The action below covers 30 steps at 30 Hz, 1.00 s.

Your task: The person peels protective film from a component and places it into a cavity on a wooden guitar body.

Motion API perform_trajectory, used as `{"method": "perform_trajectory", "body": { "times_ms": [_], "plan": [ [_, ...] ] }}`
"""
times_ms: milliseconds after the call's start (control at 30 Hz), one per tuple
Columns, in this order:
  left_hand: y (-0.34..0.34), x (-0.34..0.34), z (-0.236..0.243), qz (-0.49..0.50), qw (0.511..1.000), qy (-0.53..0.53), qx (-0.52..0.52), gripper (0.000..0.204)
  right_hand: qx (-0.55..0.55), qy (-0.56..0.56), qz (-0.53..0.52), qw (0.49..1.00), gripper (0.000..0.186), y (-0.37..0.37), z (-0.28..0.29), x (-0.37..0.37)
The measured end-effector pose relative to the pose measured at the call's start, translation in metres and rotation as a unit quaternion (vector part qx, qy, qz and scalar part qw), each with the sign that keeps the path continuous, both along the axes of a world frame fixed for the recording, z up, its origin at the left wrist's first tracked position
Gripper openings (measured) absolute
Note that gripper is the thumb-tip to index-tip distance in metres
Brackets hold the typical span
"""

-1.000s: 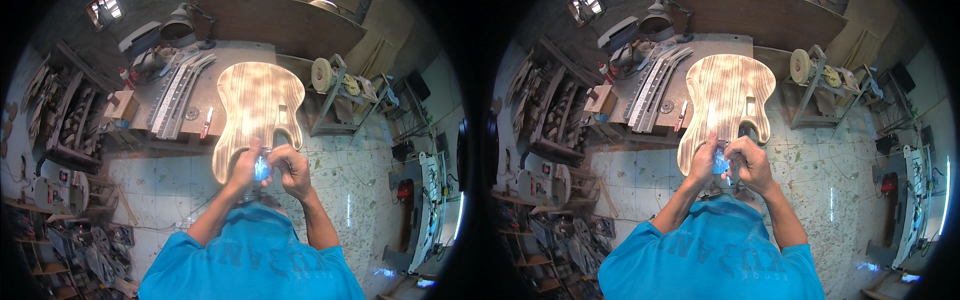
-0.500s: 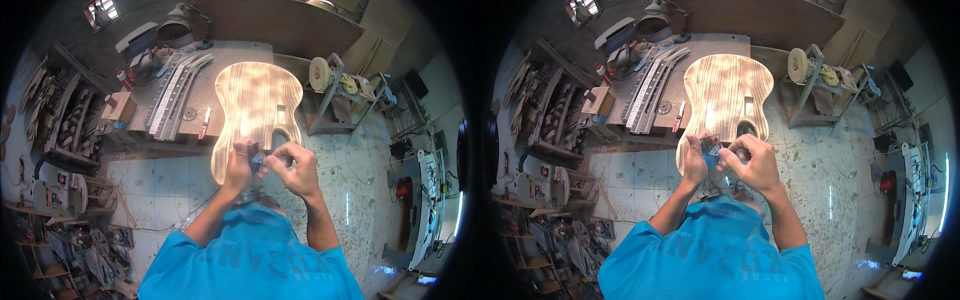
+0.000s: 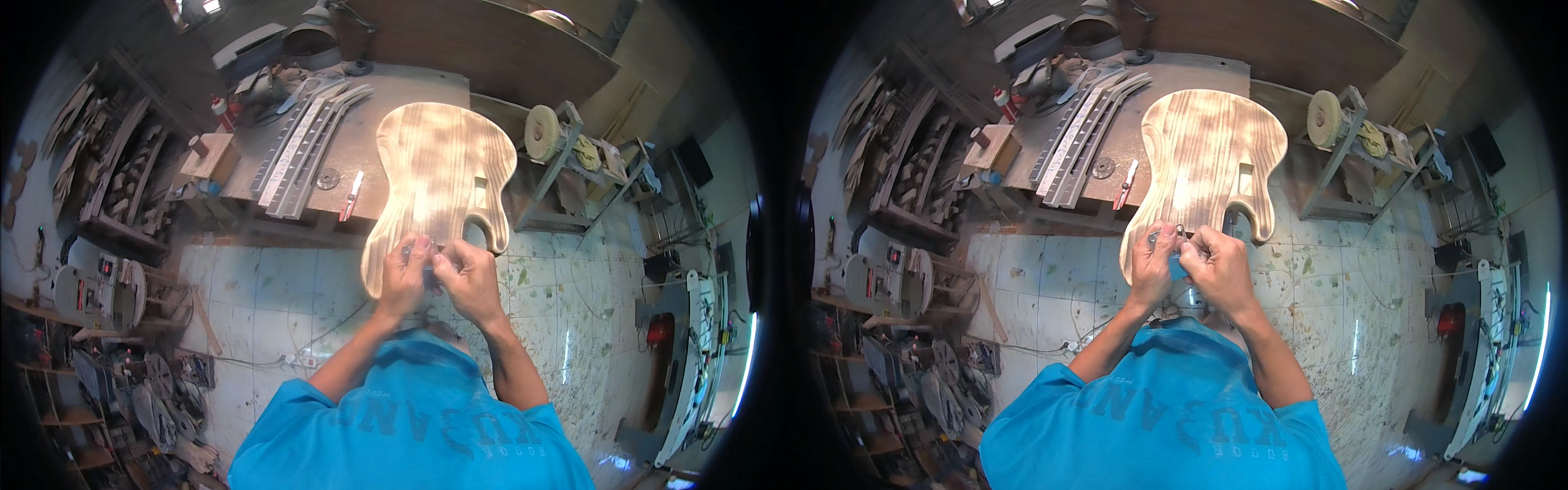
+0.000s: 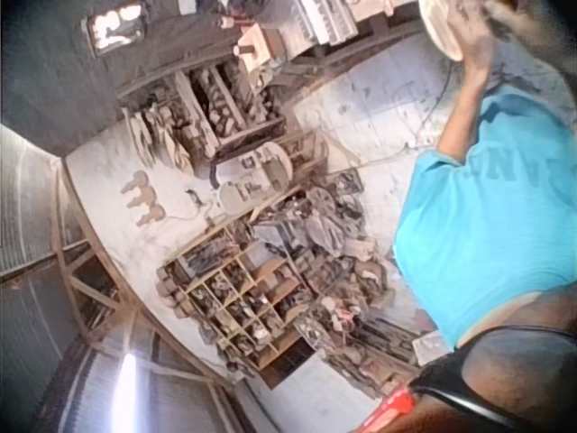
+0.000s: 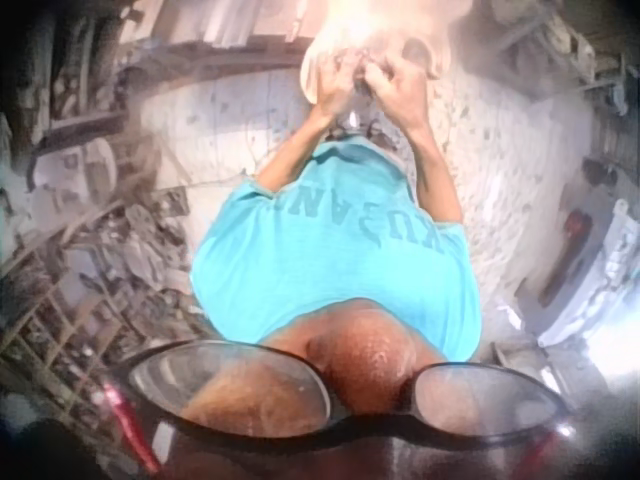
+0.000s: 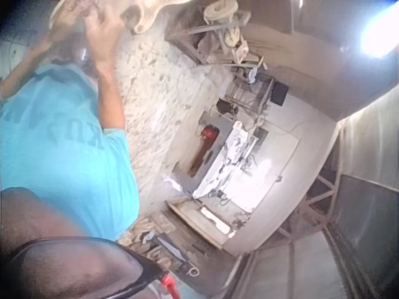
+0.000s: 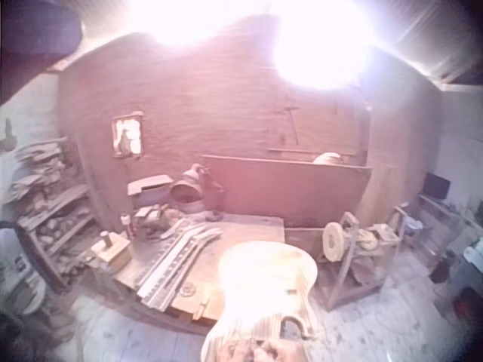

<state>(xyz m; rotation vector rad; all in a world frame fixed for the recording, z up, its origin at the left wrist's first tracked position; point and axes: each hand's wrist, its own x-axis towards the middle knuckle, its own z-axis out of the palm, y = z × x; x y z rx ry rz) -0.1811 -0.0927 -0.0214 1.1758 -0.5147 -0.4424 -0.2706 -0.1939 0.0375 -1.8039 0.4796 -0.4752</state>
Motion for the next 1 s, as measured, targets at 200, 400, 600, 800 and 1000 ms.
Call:
{"method": "perform_trajectory", "body": {
  "times_ms": [200, 400, 600, 800, 1000],
  "plan": [
    [0.006, -0.004, 0.006, 0.099, 0.995, 0.026, 0.013, 0.034, -0.126, -0.031, -0.025, 0.991, 0.017, 0.009, -0.017, 0.006],
    [0.016, 0.022, 0.013, 0.139, 0.983, 0.11, -0.056, 0.036, -0.174, -0.042, -0.038, 0.983, 0.019, 0.008, -0.018, 0.002],
    [0.029, 0.062, 0.018, 0.134, 0.974, 0.137, -0.119, 0.038, -0.128, -0.054, -0.027, 0.99, 0.017, -0.009, -0.009, -0.007],
    [0.034, 0.047, 0.024, 0.048, 0.976, 0.179, -0.115, 0.049, -0.225, -0.122, 0.086, 0.963, 0.011, -0.01, 0.014, 0.021],
    [0.062, 0.025, 0.032, 0.117, 0.984, 0.111, -0.08, 0.045, -0.263, -0.113, 0.202, 0.937, 0.009, 0.001, 0.034, 0.064]
  ]
}}
